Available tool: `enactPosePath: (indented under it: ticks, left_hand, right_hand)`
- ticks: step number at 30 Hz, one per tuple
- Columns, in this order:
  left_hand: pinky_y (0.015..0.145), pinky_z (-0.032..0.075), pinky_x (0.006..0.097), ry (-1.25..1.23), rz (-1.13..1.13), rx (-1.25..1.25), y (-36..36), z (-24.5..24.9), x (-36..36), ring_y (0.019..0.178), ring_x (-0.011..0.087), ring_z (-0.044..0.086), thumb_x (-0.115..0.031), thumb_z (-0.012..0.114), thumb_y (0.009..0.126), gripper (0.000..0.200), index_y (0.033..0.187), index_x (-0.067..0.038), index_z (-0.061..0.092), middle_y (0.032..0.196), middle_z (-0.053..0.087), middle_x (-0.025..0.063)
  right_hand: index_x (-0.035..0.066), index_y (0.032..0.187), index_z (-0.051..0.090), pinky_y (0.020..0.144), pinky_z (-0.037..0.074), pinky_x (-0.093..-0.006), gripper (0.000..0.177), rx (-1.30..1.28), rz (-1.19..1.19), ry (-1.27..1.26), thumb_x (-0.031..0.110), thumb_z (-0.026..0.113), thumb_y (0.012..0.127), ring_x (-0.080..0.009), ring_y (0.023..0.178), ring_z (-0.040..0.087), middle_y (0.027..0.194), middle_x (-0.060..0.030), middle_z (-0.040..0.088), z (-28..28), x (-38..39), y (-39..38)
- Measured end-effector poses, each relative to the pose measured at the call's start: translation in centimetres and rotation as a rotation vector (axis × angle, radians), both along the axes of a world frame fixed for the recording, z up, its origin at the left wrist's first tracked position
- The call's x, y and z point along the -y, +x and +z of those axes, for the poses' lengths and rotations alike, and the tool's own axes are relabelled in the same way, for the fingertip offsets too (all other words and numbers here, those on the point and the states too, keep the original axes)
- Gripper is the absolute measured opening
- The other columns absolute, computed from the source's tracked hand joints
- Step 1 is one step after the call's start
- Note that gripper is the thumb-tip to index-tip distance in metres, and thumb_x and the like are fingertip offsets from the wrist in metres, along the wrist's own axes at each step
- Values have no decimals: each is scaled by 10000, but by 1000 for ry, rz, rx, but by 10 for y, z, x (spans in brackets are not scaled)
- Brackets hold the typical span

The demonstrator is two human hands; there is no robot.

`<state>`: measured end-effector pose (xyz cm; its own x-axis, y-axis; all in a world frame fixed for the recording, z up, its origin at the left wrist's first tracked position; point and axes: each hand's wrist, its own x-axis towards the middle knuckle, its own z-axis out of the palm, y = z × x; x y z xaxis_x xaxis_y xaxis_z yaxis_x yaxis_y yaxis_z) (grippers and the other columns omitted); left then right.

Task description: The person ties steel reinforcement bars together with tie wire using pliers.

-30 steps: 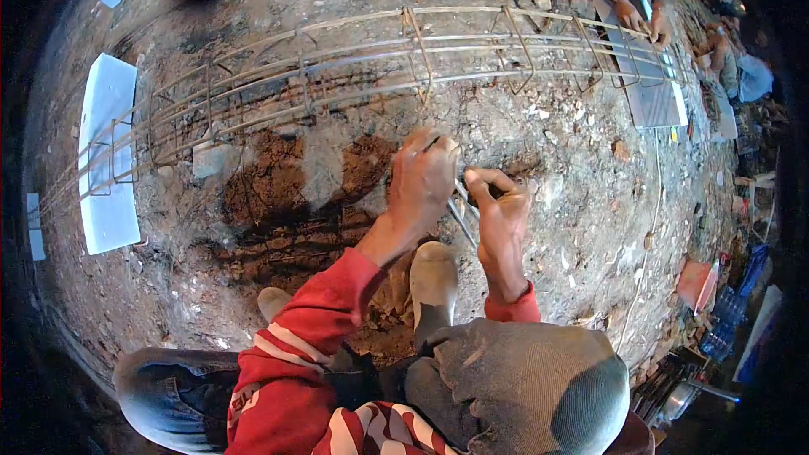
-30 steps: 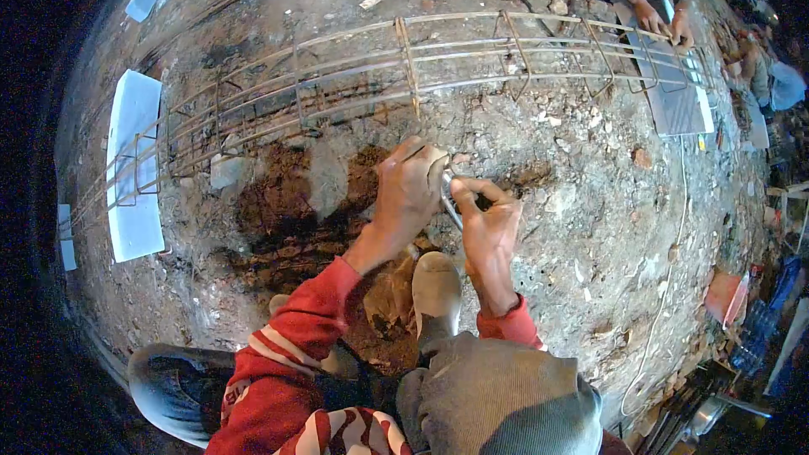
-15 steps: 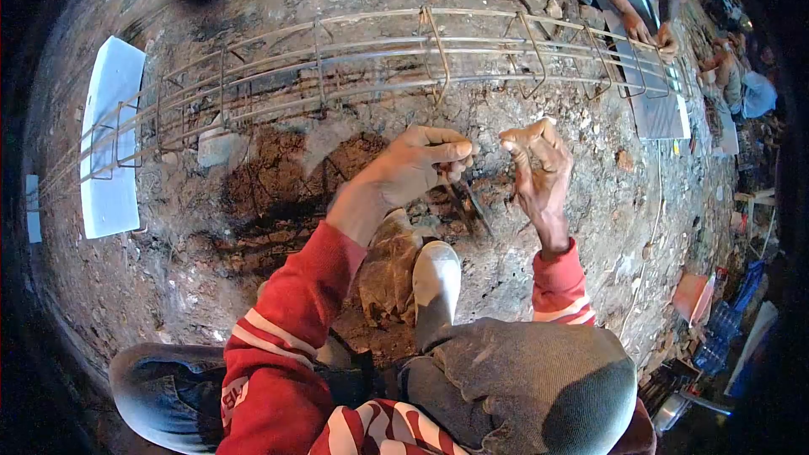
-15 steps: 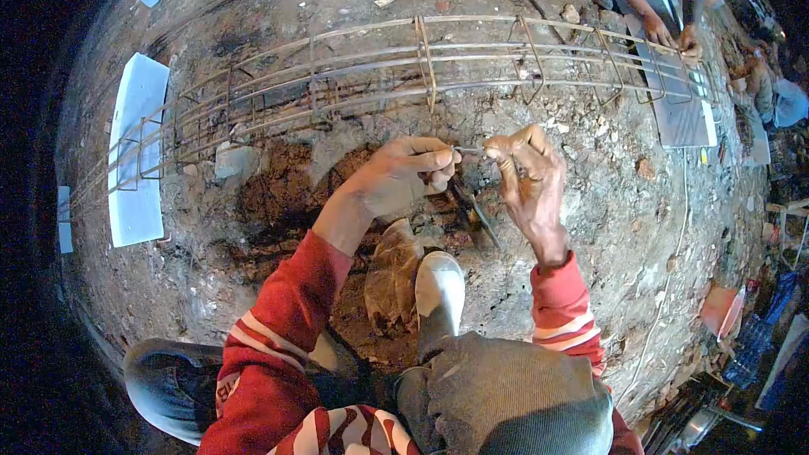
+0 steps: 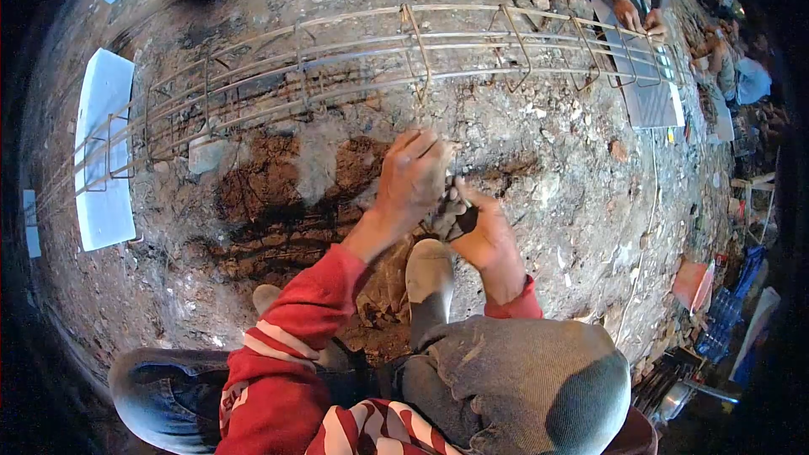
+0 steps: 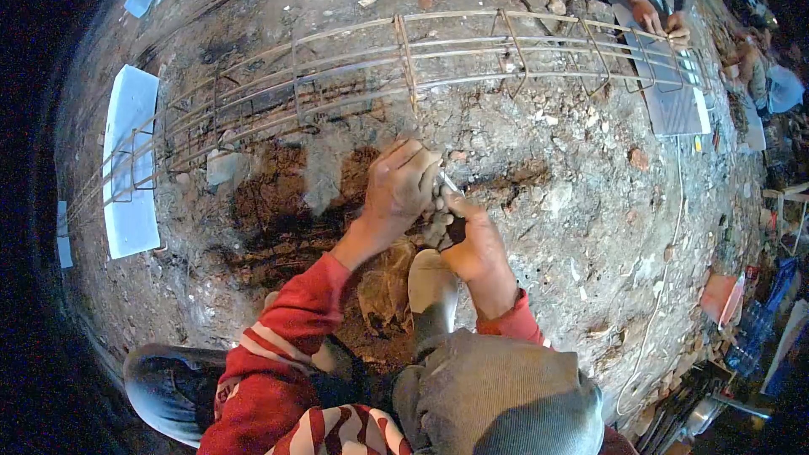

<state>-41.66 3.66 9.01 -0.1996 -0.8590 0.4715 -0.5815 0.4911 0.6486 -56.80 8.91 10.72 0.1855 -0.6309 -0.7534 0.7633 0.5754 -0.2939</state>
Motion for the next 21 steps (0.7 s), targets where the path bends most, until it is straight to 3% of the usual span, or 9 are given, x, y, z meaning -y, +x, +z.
enactPosePath:
  ticks: [6, 8, 9, 12, 14, 16, 18, 20, 21]
  left_hand:
    - [682, 518, 375, -242, -74, 8, 8, -22, -6, 769, 253, 613, -4, 725, 762, 205, 960, -31, 678, 828, 610, 75]
    - [673, 516, 370, -218, -47, -63, 6, -23, -9, 764, 258, 622, 10, 750, 737, 223, 937, -54, 675, 835, 616, 68]
    - [641, 507, 372, -177, -7, -117, 0, -24, -10, 721, 269, 628, 28, 748, 728, 179, 862, -63, 672, 798, 624, 80]
    - [626, 511, 387, 113, 80, -260, 4, -41, -5, 690, 299, 630, 13, 757, 709, 142, 776, -46, 646, 766, 632, 113]
    - [627, 522, 414, 159, 150, -218, 14, -46, -2, 666, 338, 628, -7, 747, 700, 142, 705, -24, 606, 748, 640, 135]
    - [645, 513, 451, 310, 104, 114, 22, -47, 0, 755, 392, 646, 0, 685, 730, 77, 768, -11, 620, 742, 633, 171]
    - [668, 512, 456, 221, 107, 69, 20, -32, 9, 789, 397, 646, -21, 692, 730, 83, 777, -19, 624, 792, 638, 184]
    - [713, 510, 468, 58, 101, -21, 20, 10, 24, 857, 408, 647, -62, 705, 729, 102, 795, -36, 633, 893, 648, 211]
    - [713, 510, 468, 61, 82, -14, 23, 31, 30, 857, 408, 647, -62, 705, 729, 102, 795, -36, 633, 893, 648, 211]
  right_hand:
    - [15, 963, 684, 580, 443, -283, 128, -213, 291, -250, 80, 659, 857, -114, 615, 520, 789, -4, 632, 1, 23, -43]
    - [-3, 893, 702, 613, 477, -319, 91, -1344, 600, -639, 76, 667, 865, -155, 662, 584, 784, -60, 656, 8, 28, -35]
    - [-10, 857, 709, 642, 493, -328, 97, -1641, 494, -843, 83, 686, 868, -162, 685, 613, 785, -98, 675, -5, 27, -31]
    - [-21, 886, 711, 622, 478, -314, 124, -1673, 389, -957, 100, 714, 861, -137, 648, 582, 755, -99, 664, -16, 24, -16]
    - [-5, 912, 718, 631, 469, -305, 114, -1447, 451, -710, 99, 714, 866, -122, 649, 563, 748, -71, 665, -12, 25, -13]
    - [34, 933, 728, 645, 464, -302, 86, -966, 351, -408, 92, 707, 874, -125, 641, 550, 732, -35, 657, -13, 26, -17]
    - [69, 948, 736, 697, 492, -297, 84, -1046, 383, -502, 96, 710, 873, -135, 719, 601, 810, -31, 688, -13, 31, -17]
    - [69, 947, 734, 798, 518, -310, 82, -1377, 399, -881, 93, 709, 872, -160, 851, 651, 916, -63, 705, -10, 44, -9]
    - [56, 939, 729, 913, 507, -346, 81, -1309, 389, -929, 81, 708, 864, -230, 976, 669, 1014, -98, 708, -5, 52, -3]
